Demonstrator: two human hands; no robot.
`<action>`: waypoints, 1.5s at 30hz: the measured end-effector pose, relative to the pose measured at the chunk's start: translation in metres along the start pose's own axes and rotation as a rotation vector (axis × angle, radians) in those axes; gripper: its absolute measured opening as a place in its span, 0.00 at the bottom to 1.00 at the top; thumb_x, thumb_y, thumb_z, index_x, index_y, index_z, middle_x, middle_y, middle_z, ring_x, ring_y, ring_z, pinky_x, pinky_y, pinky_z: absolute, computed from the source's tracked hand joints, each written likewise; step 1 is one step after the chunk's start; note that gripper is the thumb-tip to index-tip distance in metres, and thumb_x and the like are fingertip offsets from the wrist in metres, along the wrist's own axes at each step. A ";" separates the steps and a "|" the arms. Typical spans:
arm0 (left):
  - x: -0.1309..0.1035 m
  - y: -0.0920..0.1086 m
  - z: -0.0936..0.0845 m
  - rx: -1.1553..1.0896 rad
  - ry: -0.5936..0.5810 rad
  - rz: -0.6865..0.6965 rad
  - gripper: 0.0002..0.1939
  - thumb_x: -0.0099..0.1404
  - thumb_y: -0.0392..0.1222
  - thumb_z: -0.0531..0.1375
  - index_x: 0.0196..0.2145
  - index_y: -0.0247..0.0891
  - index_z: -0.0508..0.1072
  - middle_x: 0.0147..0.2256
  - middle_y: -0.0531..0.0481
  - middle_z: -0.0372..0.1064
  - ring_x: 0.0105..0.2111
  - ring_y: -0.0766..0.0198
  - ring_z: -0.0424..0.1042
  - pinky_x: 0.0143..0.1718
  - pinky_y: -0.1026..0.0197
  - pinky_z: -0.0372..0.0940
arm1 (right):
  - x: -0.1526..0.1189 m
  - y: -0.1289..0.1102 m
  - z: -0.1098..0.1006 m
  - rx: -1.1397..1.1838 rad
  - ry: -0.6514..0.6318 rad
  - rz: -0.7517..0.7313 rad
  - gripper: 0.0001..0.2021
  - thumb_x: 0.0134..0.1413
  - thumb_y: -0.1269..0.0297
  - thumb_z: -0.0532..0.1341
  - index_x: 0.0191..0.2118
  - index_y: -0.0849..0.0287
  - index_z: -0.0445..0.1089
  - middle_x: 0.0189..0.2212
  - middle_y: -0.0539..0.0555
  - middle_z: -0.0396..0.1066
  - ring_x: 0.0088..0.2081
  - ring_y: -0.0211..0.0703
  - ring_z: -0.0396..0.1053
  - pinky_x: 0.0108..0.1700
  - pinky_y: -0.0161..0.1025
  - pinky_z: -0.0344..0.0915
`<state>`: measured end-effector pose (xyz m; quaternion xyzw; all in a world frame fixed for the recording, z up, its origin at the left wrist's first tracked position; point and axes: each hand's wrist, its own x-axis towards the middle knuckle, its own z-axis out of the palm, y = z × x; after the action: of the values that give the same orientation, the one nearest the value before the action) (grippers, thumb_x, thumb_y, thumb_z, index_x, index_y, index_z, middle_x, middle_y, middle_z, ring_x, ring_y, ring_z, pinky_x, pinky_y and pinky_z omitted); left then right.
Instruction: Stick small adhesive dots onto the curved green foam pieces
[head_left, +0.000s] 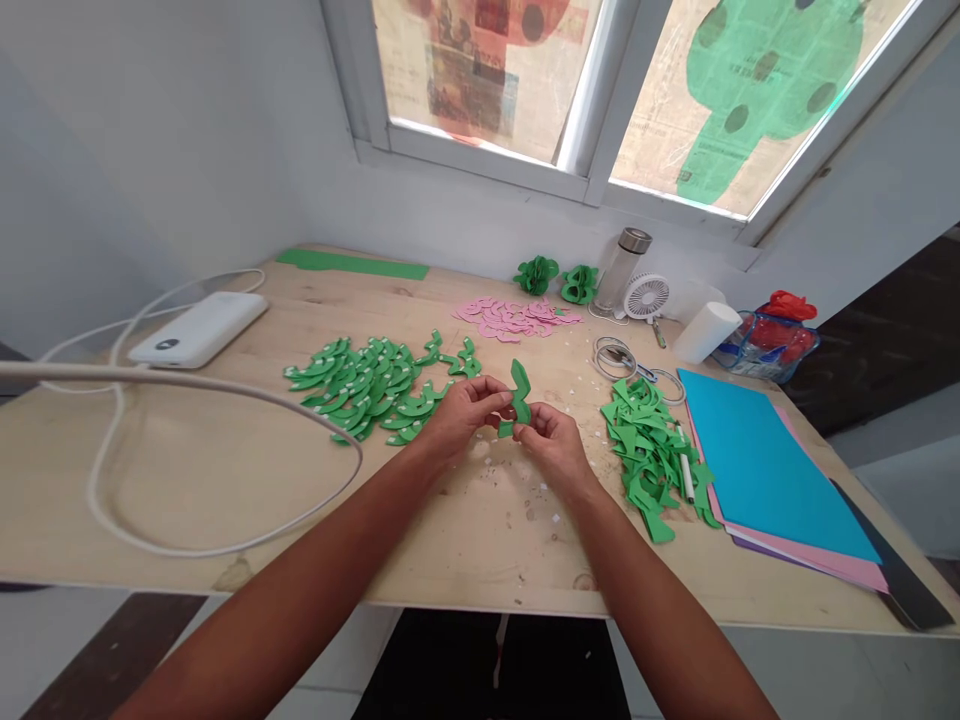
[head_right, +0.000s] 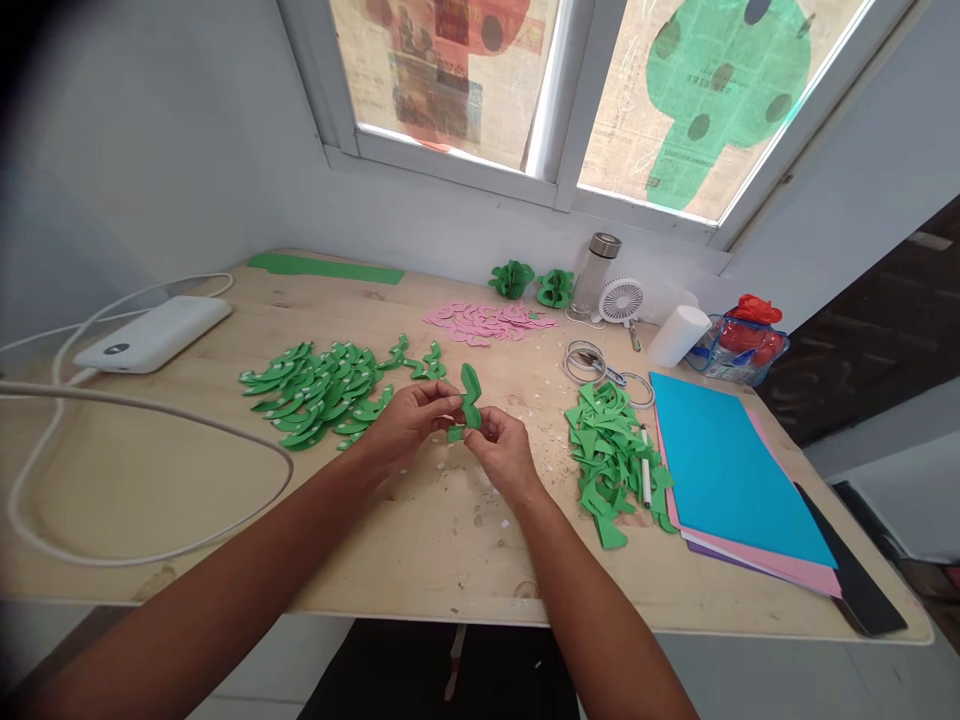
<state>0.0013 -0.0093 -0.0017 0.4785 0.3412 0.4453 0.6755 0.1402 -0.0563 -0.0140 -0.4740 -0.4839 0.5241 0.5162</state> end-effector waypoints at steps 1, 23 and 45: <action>0.000 -0.001 0.000 0.005 -0.003 0.004 0.12 0.48 0.44 0.67 0.24 0.35 0.70 0.22 0.52 0.68 0.24 0.67 0.67 0.27 0.64 0.62 | 0.000 0.000 0.000 -0.001 0.000 -0.002 0.08 0.40 0.64 0.63 0.30 0.59 0.69 0.23 0.48 0.68 0.25 0.37 0.64 0.28 0.33 0.57; 0.009 0.023 -0.054 1.569 0.393 0.127 0.09 0.55 0.40 0.55 0.28 0.39 0.75 0.32 0.42 0.75 0.37 0.49 0.69 0.32 0.58 0.56 | 0.008 0.004 -0.009 -0.006 0.258 0.002 0.11 0.36 0.64 0.63 0.31 0.61 0.71 0.21 0.48 0.68 0.23 0.36 0.62 0.22 0.32 0.54; 0.021 -0.001 -0.036 1.483 0.454 0.256 0.07 0.56 0.43 0.58 0.31 0.40 0.74 0.36 0.39 0.74 0.46 0.41 0.64 0.43 0.48 0.50 | 0.008 0.004 -0.007 0.034 0.239 0.011 0.08 0.35 0.66 0.62 0.28 0.60 0.70 0.21 0.48 0.68 0.23 0.35 0.61 0.24 0.33 0.54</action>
<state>-0.0222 0.0221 -0.0145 0.7374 0.6212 0.2626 0.0370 0.1471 -0.0486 -0.0184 -0.5271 -0.4072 0.4748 0.5753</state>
